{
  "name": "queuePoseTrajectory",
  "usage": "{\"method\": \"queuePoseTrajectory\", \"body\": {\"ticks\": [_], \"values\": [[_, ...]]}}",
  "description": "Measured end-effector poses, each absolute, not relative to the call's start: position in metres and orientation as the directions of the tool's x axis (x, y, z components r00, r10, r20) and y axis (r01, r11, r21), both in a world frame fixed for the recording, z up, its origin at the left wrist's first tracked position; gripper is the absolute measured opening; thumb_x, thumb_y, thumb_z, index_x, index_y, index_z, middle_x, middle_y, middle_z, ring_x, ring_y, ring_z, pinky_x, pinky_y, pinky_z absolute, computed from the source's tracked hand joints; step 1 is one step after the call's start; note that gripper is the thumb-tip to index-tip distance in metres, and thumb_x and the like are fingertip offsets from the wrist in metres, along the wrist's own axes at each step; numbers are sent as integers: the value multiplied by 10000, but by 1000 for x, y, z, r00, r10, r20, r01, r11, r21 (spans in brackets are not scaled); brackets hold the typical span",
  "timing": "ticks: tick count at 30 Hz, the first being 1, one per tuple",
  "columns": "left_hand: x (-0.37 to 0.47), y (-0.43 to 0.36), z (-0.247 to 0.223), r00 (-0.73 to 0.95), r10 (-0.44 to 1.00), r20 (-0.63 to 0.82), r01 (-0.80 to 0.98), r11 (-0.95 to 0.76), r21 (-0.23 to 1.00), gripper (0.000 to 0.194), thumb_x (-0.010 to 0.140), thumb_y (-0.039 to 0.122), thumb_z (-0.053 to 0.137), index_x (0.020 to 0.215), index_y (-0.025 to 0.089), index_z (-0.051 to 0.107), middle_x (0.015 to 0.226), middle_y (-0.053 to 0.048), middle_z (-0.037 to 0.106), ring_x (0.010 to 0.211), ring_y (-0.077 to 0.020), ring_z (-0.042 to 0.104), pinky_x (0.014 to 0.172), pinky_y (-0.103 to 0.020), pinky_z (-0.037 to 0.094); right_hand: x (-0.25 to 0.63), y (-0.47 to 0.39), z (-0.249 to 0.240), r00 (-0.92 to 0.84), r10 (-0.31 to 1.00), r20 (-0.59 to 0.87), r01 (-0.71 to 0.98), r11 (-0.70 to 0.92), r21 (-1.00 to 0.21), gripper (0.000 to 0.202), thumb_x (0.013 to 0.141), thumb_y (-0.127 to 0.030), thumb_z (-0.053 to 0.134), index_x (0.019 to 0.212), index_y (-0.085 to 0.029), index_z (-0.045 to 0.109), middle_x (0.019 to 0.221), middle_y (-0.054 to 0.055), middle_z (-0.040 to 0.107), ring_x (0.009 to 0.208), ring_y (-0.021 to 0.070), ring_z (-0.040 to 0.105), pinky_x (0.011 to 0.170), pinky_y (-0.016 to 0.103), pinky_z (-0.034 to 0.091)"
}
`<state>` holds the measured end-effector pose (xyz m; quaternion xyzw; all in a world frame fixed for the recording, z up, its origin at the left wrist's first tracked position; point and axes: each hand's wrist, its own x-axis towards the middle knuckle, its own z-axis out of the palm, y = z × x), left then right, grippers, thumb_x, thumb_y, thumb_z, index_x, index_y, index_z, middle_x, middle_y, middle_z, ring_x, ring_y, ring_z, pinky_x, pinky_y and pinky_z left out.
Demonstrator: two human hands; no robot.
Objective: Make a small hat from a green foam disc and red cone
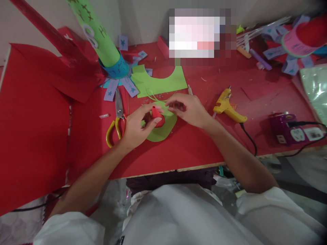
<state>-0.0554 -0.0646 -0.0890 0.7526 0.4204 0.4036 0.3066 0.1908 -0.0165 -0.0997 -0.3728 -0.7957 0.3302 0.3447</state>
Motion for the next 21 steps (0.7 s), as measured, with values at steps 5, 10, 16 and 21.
{"method": "queuePoseTrajectory", "body": {"ticks": [5,10,16,21], "values": [[-57,-64,-93,318,866,387,372,-489,789,308,1049,446,693,1238,203,716,1136,-79,810,828,-133,711,670,-235,536,182,-17,-112,-467,819,333,424,538,-728,61,961,-201,627,912,-226,654,888,23,687,727,172,564,705,316,433],[-59,-64,-100,315,858,405,356,-502,788,300,1035,390,719,1281,220,707,1192,-80,796,960,-166,748,713,-243,556,169,-21,-124,-493,803,335,493,575,-653,152,863,-87,586,861,-235,621,846,31,684,844,224,587,784,356,420],[-58,-64,-98,336,841,424,323,-526,787,295,1036,363,724,1288,212,707,1201,-79,807,826,-125,710,695,-234,558,167,-22,-126,-466,825,320,542,552,-633,150,842,-86,617,793,-228,616,815,31,679,842,224,567,758,355,390],[-59,-65,-98,342,840,420,330,-526,783,282,1035,346,725,1292,233,711,1198,-54,804,808,-118,694,699,-232,552,166,-24,-124,-491,815,307,606,573,-552,148,856,-91,577,796,-220,617,816,40,650,858,222,545,732,341,346]]}}
